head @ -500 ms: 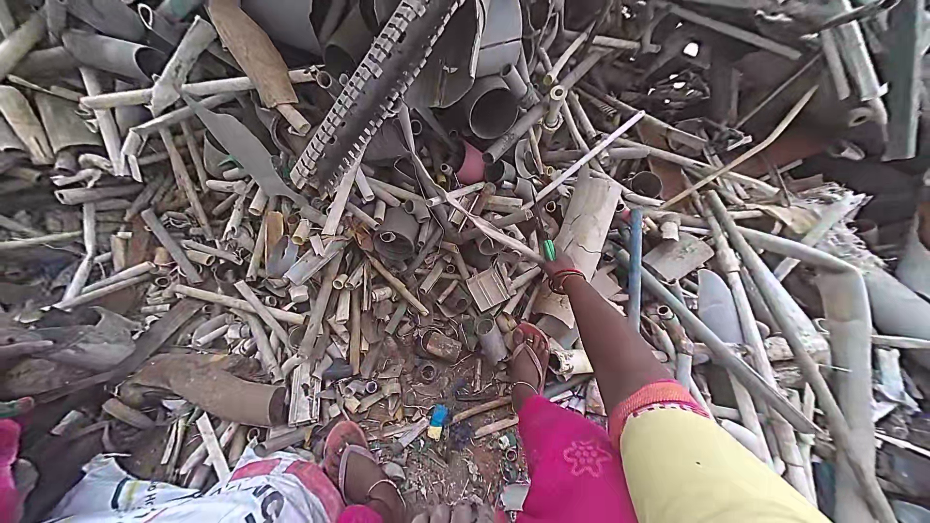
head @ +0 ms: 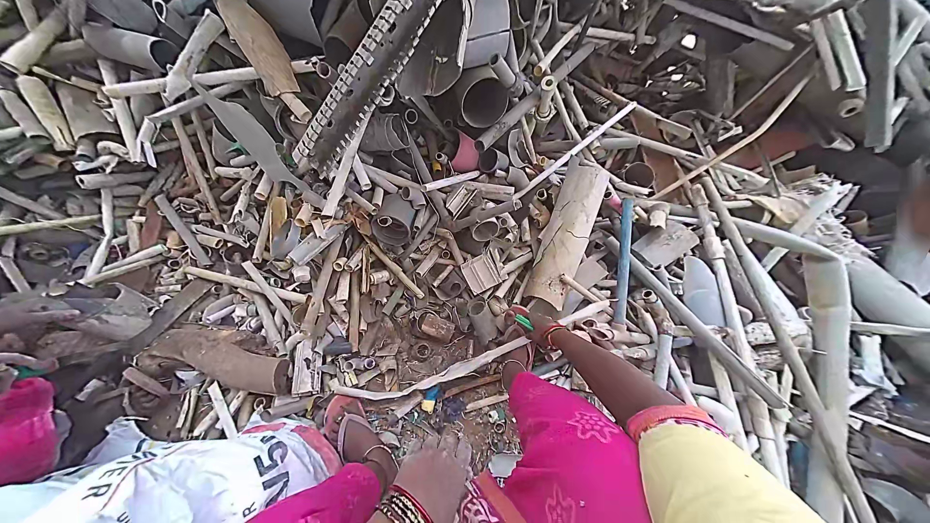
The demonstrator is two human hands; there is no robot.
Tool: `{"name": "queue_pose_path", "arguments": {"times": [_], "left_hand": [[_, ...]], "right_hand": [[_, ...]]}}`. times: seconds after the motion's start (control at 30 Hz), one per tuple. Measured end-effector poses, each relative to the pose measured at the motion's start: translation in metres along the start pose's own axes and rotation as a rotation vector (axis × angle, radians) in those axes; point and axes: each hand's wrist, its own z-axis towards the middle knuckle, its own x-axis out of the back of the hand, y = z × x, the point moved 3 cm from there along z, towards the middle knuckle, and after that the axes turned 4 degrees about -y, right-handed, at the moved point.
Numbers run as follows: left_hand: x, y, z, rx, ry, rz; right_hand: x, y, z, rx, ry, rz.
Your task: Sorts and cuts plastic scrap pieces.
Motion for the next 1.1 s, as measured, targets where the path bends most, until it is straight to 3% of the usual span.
{"name": "queue_pose_path", "arguments": {"times": [0.17, 0.33, 0.5, 0.67, 0.77, 0.87, 0.93, 1.0, 1.07, 1.1], "left_hand": [[0.001, 0.001, 0.013, 0.024, -0.028, 0.031], [0.004, -0.004, 0.028, 0.061, -0.062, 0.052], [0.025, -0.020, 0.027, 0.160, 0.044, -0.001], [0.059, -0.057, 0.009, 0.325, 0.479, -0.225], [0.059, -0.065, 0.006, 0.285, 0.487, -0.308], [0.057, -0.056, 0.005, 0.133, 0.523, -0.363], [0.060, -0.051, -0.003, 0.095, 0.602, -0.415], [0.064, -0.052, -0.013, 0.089, 0.657, -0.480], [0.066, -0.056, -0.022, 0.073, 0.710, -0.513], [0.066, -0.059, -0.027, 0.057, 0.735, -0.535]], "right_hand": [[-0.004, 0.012, -0.003, -0.051, 0.052, -0.067], [-0.011, 0.018, -0.006, -0.061, -0.023, -0.193], [0.019, 0.007, -0.026, 0.055, 0.083, -0.137], [0.083, -0.058, -0.112, 0.204, 0.207, -0.274], [0.108, -0.094, -0.170, 0.273, 0.288, -0.355], [0.128, -0.121, -0.226, 0.375, 0.357, -0.313], [0.130, -0.127, -0.249, 0.493, 0.533, -0.158], [0.123, -0.125, -0.270, 0.570, 0.864, 0.083], [0.113, -0.117, -0.286, 0.478, 1.150, 0.287], [0.108, -0.110, -0.292, 0.371, 1.208, 0.340]]}}
